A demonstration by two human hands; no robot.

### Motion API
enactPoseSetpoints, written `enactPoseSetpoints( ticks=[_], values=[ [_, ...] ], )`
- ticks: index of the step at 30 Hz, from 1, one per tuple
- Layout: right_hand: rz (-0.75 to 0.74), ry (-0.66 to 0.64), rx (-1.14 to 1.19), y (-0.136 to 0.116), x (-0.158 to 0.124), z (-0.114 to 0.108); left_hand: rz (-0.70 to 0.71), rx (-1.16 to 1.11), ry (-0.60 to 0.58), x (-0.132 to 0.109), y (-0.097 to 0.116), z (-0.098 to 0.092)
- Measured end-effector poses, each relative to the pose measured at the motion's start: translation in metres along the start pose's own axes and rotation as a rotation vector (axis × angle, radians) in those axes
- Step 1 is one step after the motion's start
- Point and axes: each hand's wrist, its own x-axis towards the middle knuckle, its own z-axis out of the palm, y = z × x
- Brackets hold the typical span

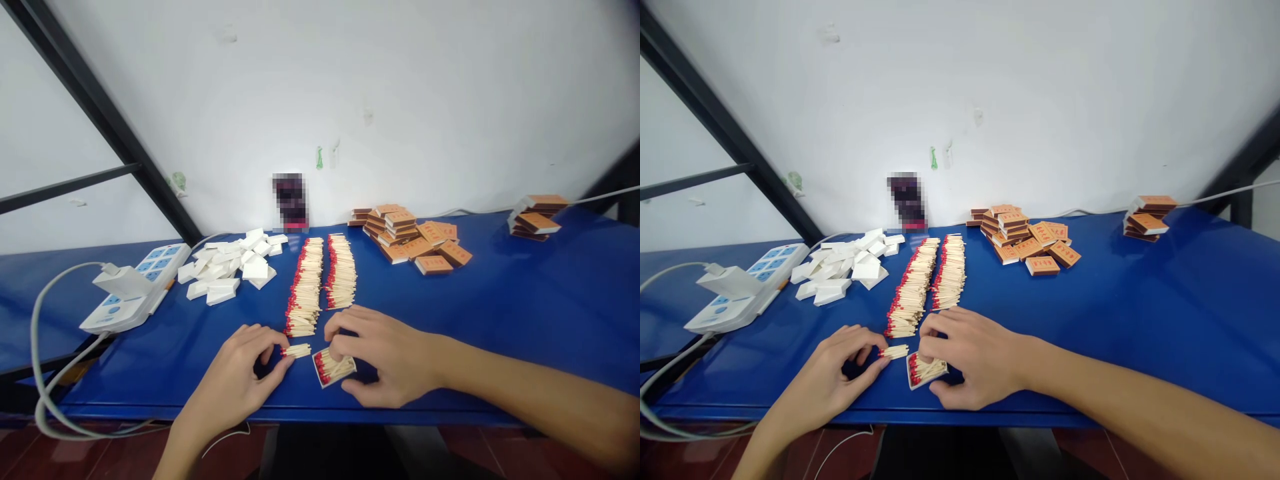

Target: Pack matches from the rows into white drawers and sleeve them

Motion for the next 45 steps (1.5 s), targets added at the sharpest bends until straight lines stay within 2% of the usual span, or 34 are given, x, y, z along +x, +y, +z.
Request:
enactPoseSetpoints(
  ticks=[5, 20, 45],
  values=[
    [-0.009, -0.036, -0.04, 0.0012, -0.0001, 0.0009, -0.011, -0.008, -0.004, 0.0007, 0.0, -0.0002],
    [-0.015, 0.063, -0.005, 0.0041, -0.0008, 0.0044, -0.024, 0.006, -0.024, -0.0008, -0.0037, 0.0015],
    [-0.031, 0.007, -0.073, 0.0049, -0.0002, 0.0018, -0.024, -0.014, -0.01, -0.002, -0.0045, 0.0017]
  ],
)
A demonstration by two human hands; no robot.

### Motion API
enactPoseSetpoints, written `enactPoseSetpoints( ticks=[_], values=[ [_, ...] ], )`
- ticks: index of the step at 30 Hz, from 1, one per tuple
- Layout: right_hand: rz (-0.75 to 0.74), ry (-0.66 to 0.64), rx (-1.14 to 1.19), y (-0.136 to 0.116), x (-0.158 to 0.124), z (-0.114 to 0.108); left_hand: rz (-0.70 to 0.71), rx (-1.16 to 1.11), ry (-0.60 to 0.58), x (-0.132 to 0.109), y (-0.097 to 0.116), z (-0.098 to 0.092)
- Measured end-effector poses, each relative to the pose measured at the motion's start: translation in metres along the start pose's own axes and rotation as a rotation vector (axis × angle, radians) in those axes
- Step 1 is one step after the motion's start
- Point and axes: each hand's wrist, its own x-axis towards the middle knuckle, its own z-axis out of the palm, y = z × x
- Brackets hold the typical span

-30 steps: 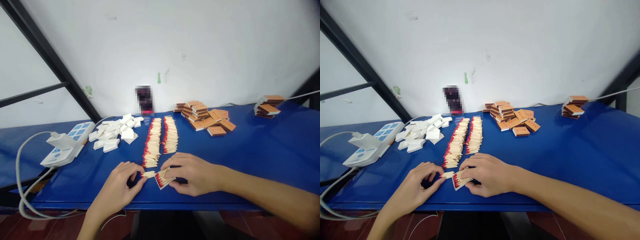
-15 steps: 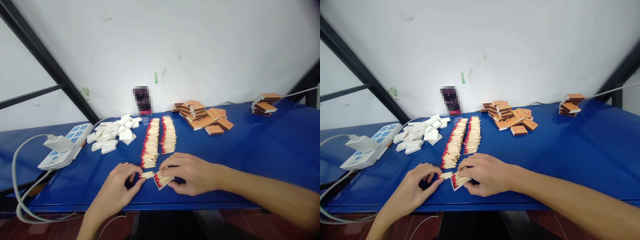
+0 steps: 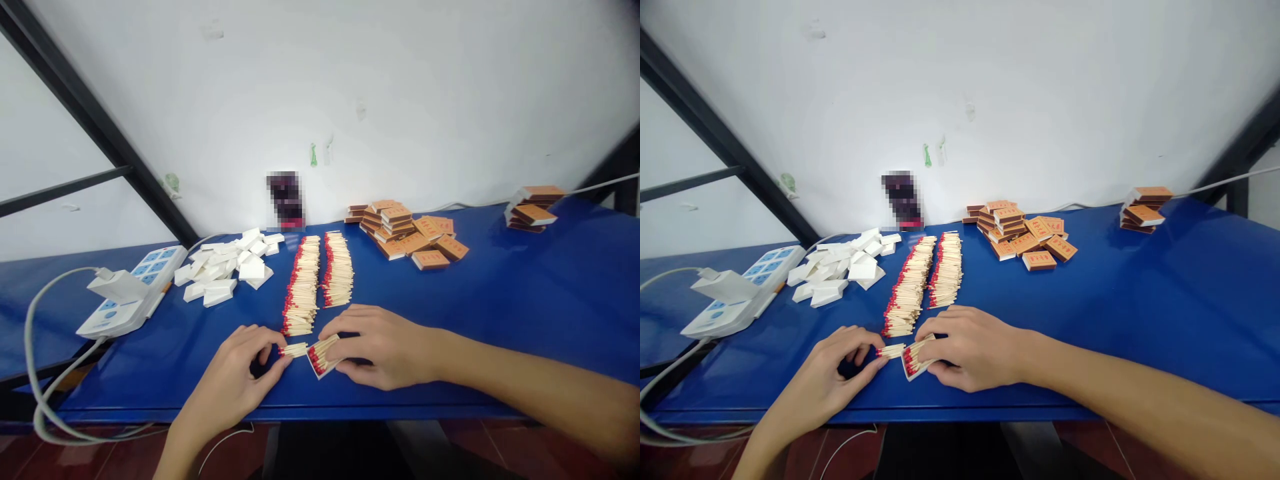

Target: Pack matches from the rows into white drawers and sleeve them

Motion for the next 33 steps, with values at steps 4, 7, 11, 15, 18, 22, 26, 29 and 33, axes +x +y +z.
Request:
enactPoseSetpoints(
  ticks=[4, 7, 11, 15, 18, 22, 26, 29, 33],
  values=[
    [-0.023, -0.005, -0.033, 0.0004, -0.0015, -0.0003, -0.002, 0.005, -0.002, 0.0003, -0.0001, 0.0003],
    [-0.036, 0.003, -0.051, 0.0014, -0.0023, 0.0004, -0.003, 0.007, -0.008, 0.0006, 0.0005, -0.0002],
    [-0.056, -0.02, -0.077, 0.0028, -0.0026, -0.0006, -0.008, 0.009, -0.014, 0.0012, 0.0011, -0.001],
    [-0.06, -0.039, -0.085, 0.0025, -0.0026, -0.0022, -0.008, 0.005, -0.014, 0.0013, 0.0013, -0.0012],
    [-0.051, -0.046, -0.08, 0.0018, -0.0023, -0.0022, -0.001, 0.0, -0.017, 0.0011, 0.0017, -0.0014],
    [-0.017, -0.05, -0.05, 0.0016, -0.002, -0.0013, -0.003, 0.004, -0.01, 0.0009, 0.002, -0.0013],
    [0.005, -0.04, -0.035, 0.0021, -0.0019, -0.0014, -0.01, -0.001, 0.002, 0.0008, 0.0014, -0.0003],
    [0.01, -0.021, -0.027, 0.0019, -0.0015, -0.0016, -0.003, -0.005, 0.018, 0.0008, 0.0, 0.0007],
    [0.018, 0.016, 0.004, 0.0023, -0.0014, 0.0, 0.051, 0.013, 0.024, 0.001, -0.0018, 0.0006]
  ],
)
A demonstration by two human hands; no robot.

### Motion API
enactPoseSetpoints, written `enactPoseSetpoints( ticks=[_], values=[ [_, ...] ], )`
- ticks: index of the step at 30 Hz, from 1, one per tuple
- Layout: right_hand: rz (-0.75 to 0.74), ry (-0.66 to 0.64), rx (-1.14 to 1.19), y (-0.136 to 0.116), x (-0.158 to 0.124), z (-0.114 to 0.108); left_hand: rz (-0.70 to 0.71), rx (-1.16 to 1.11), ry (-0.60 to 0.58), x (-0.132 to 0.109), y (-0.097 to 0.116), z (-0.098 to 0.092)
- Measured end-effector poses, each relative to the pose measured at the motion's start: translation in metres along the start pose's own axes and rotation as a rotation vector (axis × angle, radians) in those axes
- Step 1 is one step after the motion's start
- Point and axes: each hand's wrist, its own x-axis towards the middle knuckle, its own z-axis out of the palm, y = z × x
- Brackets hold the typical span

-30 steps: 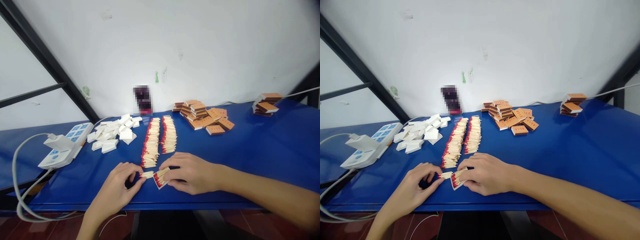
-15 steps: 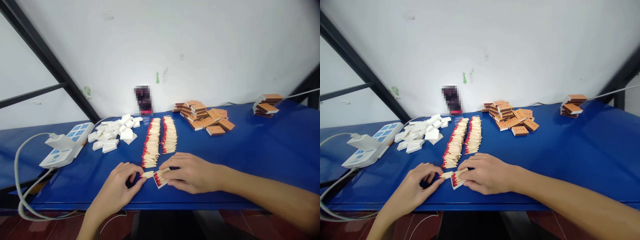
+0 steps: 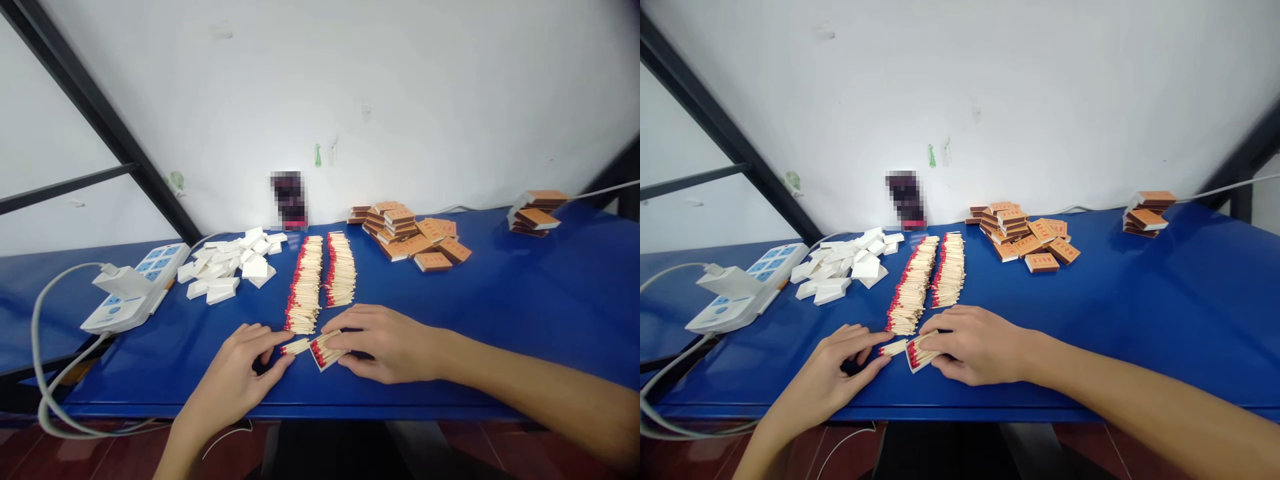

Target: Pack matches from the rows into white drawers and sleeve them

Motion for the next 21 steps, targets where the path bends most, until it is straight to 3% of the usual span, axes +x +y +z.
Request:
enactPoseSetpoints(
  ticks=[7, 21],
  values=[
    [0.061, -0.014, 0.055, 0.0019, -0.0017, 0.0012, 0.038, 0.018, 0.004, -0.0001, -0.0002, -0.0002],
    [0.018, -0.02, -0.006, 0.0002, 0.0001, -0.0015, 0.023, 0.038, 0.011, 0.0012, -0.0007, 0.0006]
  ],
)
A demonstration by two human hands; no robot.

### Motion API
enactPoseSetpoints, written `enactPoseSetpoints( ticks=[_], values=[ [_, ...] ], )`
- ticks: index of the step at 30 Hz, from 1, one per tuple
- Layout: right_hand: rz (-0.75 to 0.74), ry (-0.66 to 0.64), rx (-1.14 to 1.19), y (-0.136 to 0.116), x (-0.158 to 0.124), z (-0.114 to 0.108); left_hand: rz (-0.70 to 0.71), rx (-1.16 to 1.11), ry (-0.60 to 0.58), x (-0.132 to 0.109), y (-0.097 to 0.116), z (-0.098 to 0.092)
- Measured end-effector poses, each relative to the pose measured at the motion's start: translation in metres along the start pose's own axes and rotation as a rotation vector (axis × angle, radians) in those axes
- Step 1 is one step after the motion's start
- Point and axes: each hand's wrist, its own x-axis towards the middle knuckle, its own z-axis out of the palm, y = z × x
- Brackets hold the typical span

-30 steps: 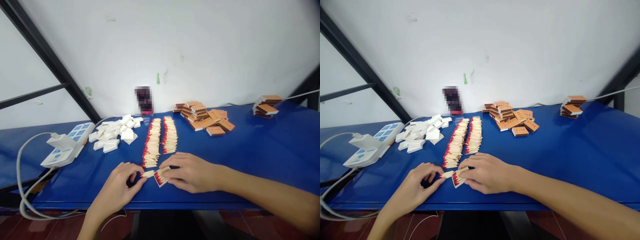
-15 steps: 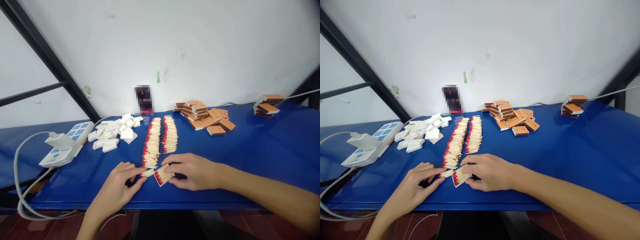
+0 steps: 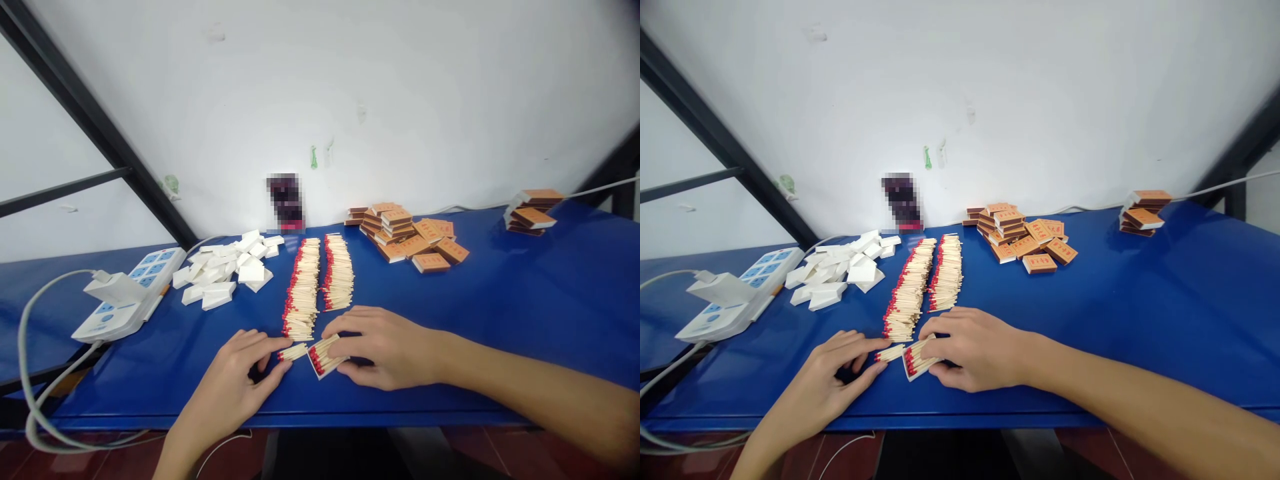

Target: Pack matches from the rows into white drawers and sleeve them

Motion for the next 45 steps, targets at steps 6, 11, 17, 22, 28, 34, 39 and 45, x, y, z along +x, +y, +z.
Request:
enactPoseSetpoints(
  ticks=[6, 11, 17, 22, 28, 34, 39, 45],
  values=[
    [-0.013, 0.014, -0.014, 0.0008, -0.0008, 0.0016, 0.001, 0.021, 0.033, -0.0019, 0.001, 0.0007],
    [0.002, 0.0, -0.012, -0.0004, 0.0, 0.0006, 0.02, 0.042, 0.066, -0.0023, 0.0003, 0.0019],
    [-0.001, -0.025, -0.03, -0.0009, 0.0003, -0.001, 0.042, 0.01, 0.07, -0.0016, -0.0021, 0.0017],
    [-0.014, -0.001, -0.017, -0.0014, 0.0006, -0.0013, 0.043, -0.013, 0.032, -0.0033, -0.0029, 0.0019],
    [-0.008, -0.007, 0.022, -0.0028, 0.0014, -0.004, 0.055, -0.036, 0.006, -0.0045, -0.0023, 0.0006],
    [0.007, -0.035, 0.008, 0.0, 0.0003, -0.0019, 0.051, -0.049, 0.03, -0.0048, -0.0028, 0.0021],
    [0.0, -0.038, -0.009, 0.0003, 0.0004, -0.003, 0.057, -0.025, 0.025, -0.005, -0.0032, 0.0019],
    [-0.005, -0.031, -0.018, -0.0013, 0.0003, -0.0036, 0.105, -0.032, 0.018, -0.0054, -0.0023, -0.0005]
  ],
)
